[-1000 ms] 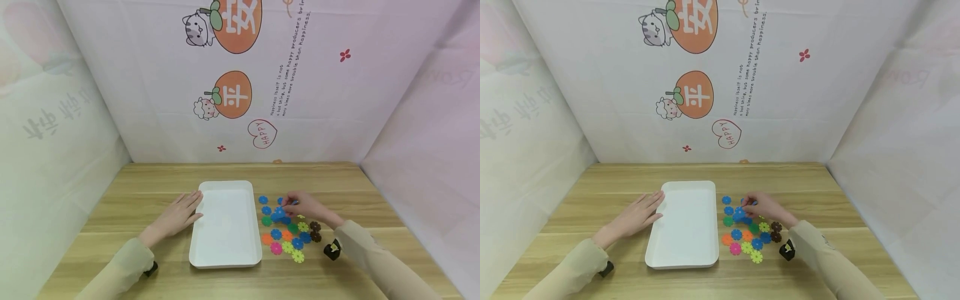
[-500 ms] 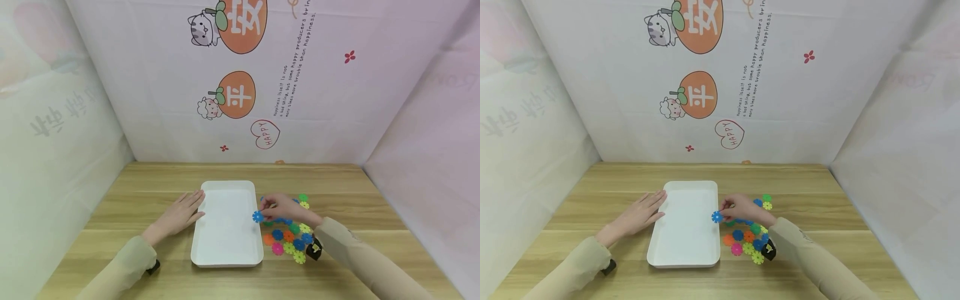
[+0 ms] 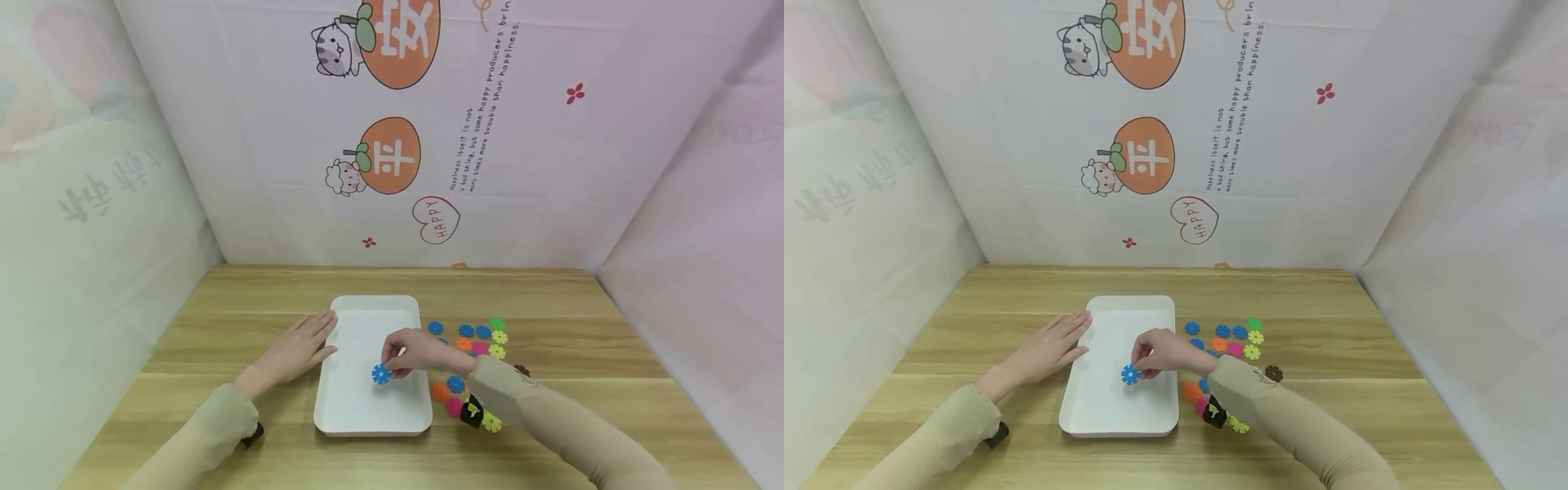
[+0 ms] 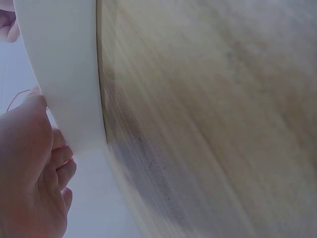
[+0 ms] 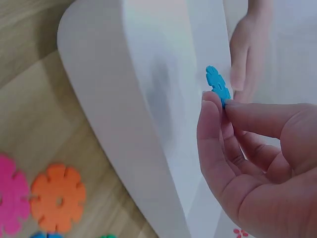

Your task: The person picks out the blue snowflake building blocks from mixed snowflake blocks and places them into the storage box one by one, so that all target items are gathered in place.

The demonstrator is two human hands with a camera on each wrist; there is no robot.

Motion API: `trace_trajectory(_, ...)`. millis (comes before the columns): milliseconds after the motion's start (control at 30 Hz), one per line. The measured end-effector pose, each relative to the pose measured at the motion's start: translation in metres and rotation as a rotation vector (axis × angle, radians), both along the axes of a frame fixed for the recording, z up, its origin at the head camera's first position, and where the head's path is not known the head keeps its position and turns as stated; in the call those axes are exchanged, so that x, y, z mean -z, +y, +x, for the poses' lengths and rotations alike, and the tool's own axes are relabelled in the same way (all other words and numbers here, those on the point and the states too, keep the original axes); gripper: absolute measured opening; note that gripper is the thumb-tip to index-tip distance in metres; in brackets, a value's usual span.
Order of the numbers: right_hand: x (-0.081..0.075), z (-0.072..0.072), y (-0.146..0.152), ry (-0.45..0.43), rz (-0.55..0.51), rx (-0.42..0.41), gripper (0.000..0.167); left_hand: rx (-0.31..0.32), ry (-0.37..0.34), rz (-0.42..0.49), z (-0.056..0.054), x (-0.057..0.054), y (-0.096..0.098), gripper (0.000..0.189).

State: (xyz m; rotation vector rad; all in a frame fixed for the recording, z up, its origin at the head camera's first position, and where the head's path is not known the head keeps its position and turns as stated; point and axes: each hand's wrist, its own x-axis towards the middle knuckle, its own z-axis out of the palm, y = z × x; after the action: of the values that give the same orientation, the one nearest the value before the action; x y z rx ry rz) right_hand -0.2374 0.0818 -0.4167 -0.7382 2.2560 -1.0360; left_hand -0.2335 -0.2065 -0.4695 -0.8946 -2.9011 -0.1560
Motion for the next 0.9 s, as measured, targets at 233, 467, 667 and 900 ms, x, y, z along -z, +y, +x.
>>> trace_trajectory(233,0.009,0.006,-0.024,-0.009,0.060,-0.031,0.003,-0.010,0.001,0.000,-0.002,0.000,0.001,0.065)
trace_trajectory(467,0.015,0.008,-0.040,-0.045,0.120,-0.017,0.009,-0.009,-0.001,0.014,-0.002,-0.001,0.001,0.064)
trace_trajectory(667,0.018,0.010,-0.050,-0.052,0.135,-0.013,0.008,-0.006,0.009,0.023,-0.003,0.000,0.001,0.064)
trace_trajectory(900,0.022,0.012,-0.055,-0.060,0.151,-0.003,0.009,-0.006,0.009,0.020,-0.003,-0.001,0.001,0.064)
